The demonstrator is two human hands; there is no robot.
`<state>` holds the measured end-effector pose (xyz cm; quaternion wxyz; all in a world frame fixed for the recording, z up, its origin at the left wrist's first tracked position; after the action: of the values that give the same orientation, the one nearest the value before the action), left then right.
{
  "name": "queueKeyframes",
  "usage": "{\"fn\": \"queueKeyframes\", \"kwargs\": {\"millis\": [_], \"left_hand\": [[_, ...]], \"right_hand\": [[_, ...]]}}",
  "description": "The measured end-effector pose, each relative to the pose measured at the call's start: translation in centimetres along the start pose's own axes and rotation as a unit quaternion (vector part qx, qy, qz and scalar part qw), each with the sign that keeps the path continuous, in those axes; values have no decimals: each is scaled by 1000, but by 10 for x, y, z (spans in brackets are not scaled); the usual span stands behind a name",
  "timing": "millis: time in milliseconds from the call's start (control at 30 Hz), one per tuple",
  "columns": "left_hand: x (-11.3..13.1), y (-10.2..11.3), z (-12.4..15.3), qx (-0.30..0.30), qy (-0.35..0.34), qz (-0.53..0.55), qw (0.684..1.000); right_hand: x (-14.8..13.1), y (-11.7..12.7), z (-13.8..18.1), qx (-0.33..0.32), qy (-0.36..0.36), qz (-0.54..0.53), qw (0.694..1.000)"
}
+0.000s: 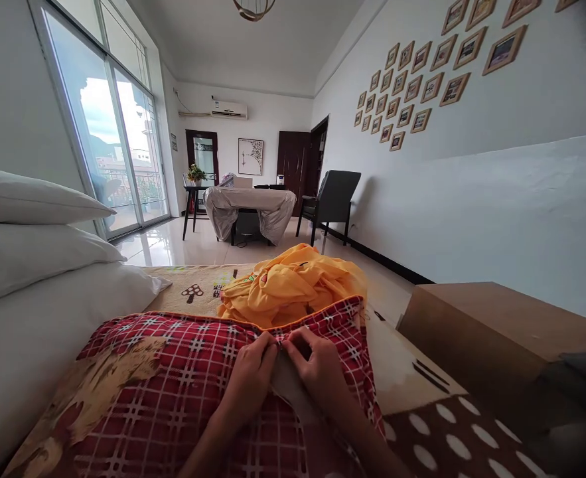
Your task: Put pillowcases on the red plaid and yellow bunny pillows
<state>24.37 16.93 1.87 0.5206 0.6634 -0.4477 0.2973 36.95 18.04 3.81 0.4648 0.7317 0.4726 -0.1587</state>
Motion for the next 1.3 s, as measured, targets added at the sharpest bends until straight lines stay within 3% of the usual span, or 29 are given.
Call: {"fn": "queueKeyframes", "kwargs": {"millis": [167, 300, 633, 867, 1133, 1300], "left_hand": [[4, 4, 0, 30, -18, 29, 999], [6, 3, 1, 31, -26, 14, 999], [3, 1, 3, 19, -30, -1, 999], [-1, 10, -3, 59, 5, 11, 998], [-3, 9, -5, -16, 36, 48, 998], [-8, 14, -3, 9, 79, 103, 991]], "right_hand": [[-10, -4, 3, -53, 12, -43, 998], [-7, -6, 3, -43, 17, -68, 997], [-16, -1, 11, 3, 136, 77, 988], [-22, 3, 13, 33, 144, 68, 987], [-36, 1, 23, 16, 186, 38, 982], [-40, -1, 26, -2, 197, 37, 980]]}}
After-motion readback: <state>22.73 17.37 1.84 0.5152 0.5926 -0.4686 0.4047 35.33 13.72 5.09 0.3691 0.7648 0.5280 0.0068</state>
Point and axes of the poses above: each hand's wrist, its own z-axis away from the middle knuckle, its own y-axis out of the back of the hand, x = y × z, the point moved 7 cm from there along -z, towards the middle knuckle, and after that the axes turned 2 degrees about y, right-handed, at the moved point
